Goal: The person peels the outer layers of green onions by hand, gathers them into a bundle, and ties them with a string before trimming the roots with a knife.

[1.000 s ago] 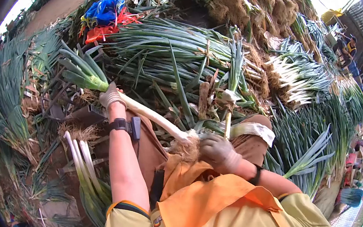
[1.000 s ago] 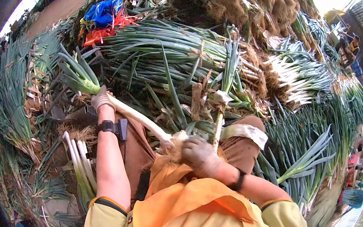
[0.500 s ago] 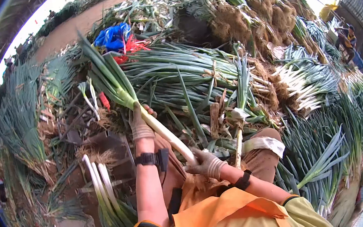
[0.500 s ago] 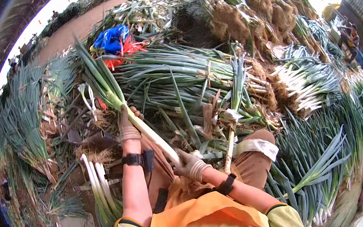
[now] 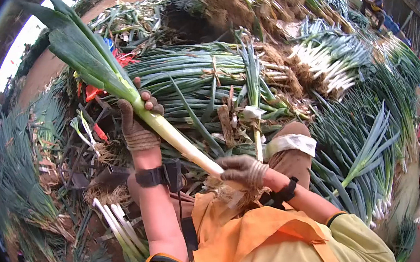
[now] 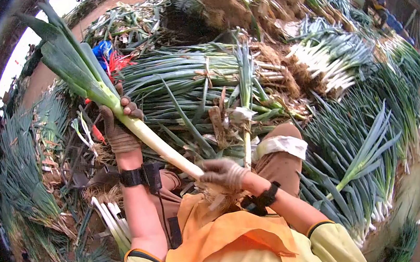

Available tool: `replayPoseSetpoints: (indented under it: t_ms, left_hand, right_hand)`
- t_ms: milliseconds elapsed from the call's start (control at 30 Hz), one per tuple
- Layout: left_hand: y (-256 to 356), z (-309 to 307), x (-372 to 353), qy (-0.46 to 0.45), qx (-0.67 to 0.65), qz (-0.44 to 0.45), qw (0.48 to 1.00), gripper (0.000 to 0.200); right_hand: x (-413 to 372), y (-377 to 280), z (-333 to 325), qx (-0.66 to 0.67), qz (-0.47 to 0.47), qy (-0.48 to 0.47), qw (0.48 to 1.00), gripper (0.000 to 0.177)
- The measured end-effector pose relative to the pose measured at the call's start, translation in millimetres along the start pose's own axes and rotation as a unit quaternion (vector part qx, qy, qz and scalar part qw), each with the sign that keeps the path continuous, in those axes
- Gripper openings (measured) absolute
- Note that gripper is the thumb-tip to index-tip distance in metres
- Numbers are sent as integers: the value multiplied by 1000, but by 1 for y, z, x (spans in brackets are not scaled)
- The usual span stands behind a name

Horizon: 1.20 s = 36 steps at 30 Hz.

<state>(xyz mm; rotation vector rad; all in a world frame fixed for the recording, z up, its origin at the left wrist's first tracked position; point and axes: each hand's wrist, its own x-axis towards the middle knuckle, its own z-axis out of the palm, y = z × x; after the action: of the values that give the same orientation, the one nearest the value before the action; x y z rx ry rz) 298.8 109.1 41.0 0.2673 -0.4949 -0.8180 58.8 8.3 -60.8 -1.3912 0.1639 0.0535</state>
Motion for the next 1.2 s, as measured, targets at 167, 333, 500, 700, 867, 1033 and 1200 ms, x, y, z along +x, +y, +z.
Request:
replayPoseSetpoints:
  t_ms: [167, 333, 500, 700, 867, 1033, 1200]
  left_hand:
    - [-37, 1, -13, 53, 24, -17, 998, 56]
    - [-57, -5, -28, 135, 61, -26, 989, 54]
    - [-65, -7, -31, 178, 94, -33, 979, 50]
    - [-63, -5, -30, 243, 189, -2, 951, 27]
    - [-30, -14, -5, 286, 183, 66, 938, 18]
    - [22, -35, 12, 349, 219, 104, 905, 24]
    - [89, -74, 19, 379, 244, 172, 876, 32]
  right_hand:
    - [5, -25, 5, 59, 61, 98, 992, 25]
    - [-6, 0, 1, 23, 83, 102, 991, 20]
    - [-16, -2, 6, -53, 77, 98, 991, 17]
    - [-37, -14, 19, -294, -254, 54, 920, 18]
    - [-49, -32, 8, 63, 24, -18, 998, 14]
    - [-70, -53, -8, 88, 84, -122, 985, 6]
    - [-110, -5, -52, -312, 96, -94, 941, 12]
